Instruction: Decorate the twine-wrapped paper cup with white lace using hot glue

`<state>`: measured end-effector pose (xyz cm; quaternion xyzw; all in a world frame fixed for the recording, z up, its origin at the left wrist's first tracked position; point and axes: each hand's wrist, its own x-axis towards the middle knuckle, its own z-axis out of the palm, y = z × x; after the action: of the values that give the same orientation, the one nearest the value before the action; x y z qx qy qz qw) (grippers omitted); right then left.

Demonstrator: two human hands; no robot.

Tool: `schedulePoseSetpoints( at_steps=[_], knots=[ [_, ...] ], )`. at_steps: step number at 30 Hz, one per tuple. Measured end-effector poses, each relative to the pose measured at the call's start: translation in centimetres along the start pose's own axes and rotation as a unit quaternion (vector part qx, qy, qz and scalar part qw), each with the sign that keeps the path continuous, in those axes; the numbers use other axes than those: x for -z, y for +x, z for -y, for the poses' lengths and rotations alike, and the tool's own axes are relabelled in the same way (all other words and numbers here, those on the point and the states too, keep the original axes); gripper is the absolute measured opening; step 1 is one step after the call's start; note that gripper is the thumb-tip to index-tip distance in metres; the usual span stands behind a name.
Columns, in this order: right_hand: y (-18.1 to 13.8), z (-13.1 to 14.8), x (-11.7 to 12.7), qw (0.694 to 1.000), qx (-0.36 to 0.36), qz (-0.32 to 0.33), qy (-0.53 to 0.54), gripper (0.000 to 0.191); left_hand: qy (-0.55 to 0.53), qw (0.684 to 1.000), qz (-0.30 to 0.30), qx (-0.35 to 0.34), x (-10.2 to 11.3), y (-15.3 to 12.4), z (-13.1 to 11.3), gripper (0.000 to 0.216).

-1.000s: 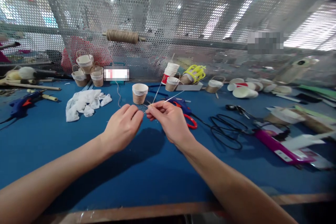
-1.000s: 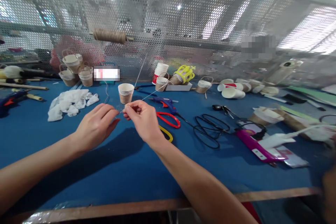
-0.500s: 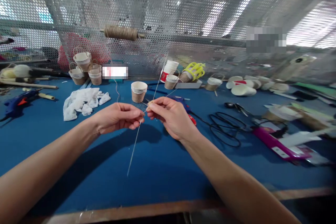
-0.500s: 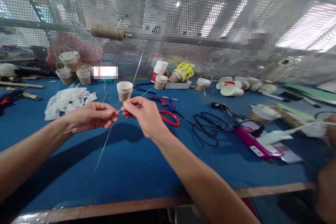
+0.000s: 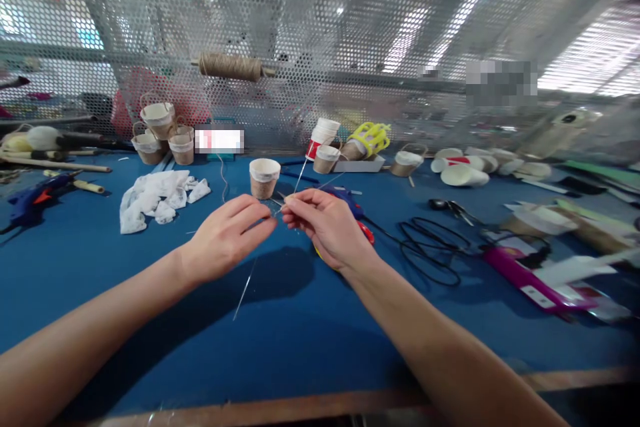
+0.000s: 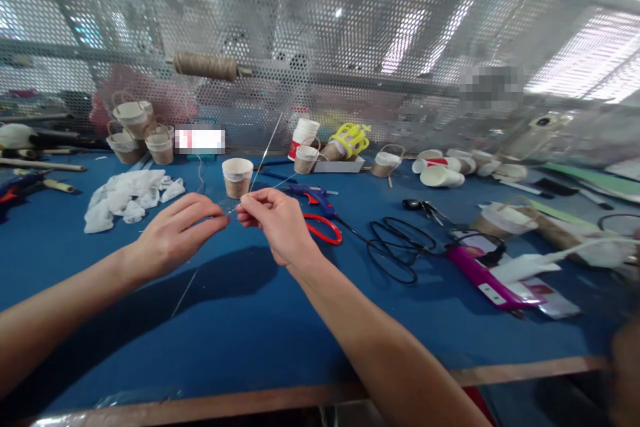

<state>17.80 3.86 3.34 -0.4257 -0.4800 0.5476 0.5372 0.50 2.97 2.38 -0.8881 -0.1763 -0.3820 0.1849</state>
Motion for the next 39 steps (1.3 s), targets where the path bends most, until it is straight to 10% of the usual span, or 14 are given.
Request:
schedulePoseSetpoints(
  at_steps=[4,7,9,11,14,17,19,22,27,30,32,36,38,39],
  knots=[
    [-0.3,-0.2,-0.3,0.999,0.046,-0.007,0.008,0.014,-0.224,0.932,-0.095,0.269,-0.7,-0.1,-0.6,0.008],
    [-0.6,-0.5,-0.6,0.993,0.114,-0.024,-0.003,0.011,-0.506,0.645,-0.147,0.553,-1.2,0.6,-1.5,0.006],
    [-0.8,-0.6,-0.6,0.987,0.153,-0.031,-0.029,0.010,-0.621,0.459,-0.155,0.616,-1.4,1.1,-1.9,0.009],
    [-0.6,-0.7,-0.5,0.985,0.165,-0.033,-0.048,0.011,-0.652,0.393,-0.148,0.631,-1.5,1.1,-2.0,0.010],
    [0.2,-0.6,0.1,0.993,0.101,-0.054,-0.016,0.013,-0.599,0.487,-0.092,0.629,-1.4,0.5,-2.0,0.013],
    [1.1,-0.3,0.8,0.997,0.037,-0.070,0.018,0.013,-0.371,0.796,0.003,0.478,-1.1,-0.7,-1.7,0.019],
    [1.3,-0.2,1.0,0.998,0.022,-0.063,0.021,0.013,-0.168,0.945,-0.010,0.282,-0.7,-1.1,-1.3,0.014],
    [0.9,-0.1,0.6,0.999,0.000,-0.047,0.025,0.015,0.018,0.996,-0.033,0.078,-0.3,-1.1,-0.5,0.018],
    [-0.2,-0.3,-0.4,0.999,-0.008,-0.024,0.024,0.018,0.028,0.998,-0.043,0.033,-0.3,-0.6,0.0,0.014],
    [-0.6,-0.4,-0.7,0.999,0.031,-0.024,0.029,0.017,-0.119,0.968,-0.088,0.201,-0.7,-0.3,-0.5,0.010],
    [-0.8,-0.4,-0.8,0.996,0.084,-0.032,0.019,0.016,-0.309,0.856,-0.118,0.397,-1.0,0.1,-0.9,0.005],
    [-0.7,-0.5,-0.7,0.987,0.152,-0.044,-0.021,0.013,-0.610,0.497,-0.123,0.605,-1.5,1.1,-1.6,0.012],
    [-0.2,-0.5,-0.4,0.992,0.115,-0.047,-0.006,0.013,-0.637,0.448,-0.104,0.618,-1.7,1.1,-1.6,0.013],
    [0.1,-0.5,-0.2,0.995,0.088,-0.052,0.007,0.013,-0.624,0.472,-0.084,0.617,-1.7,0.9,-1.7,0.013]
  ],
)
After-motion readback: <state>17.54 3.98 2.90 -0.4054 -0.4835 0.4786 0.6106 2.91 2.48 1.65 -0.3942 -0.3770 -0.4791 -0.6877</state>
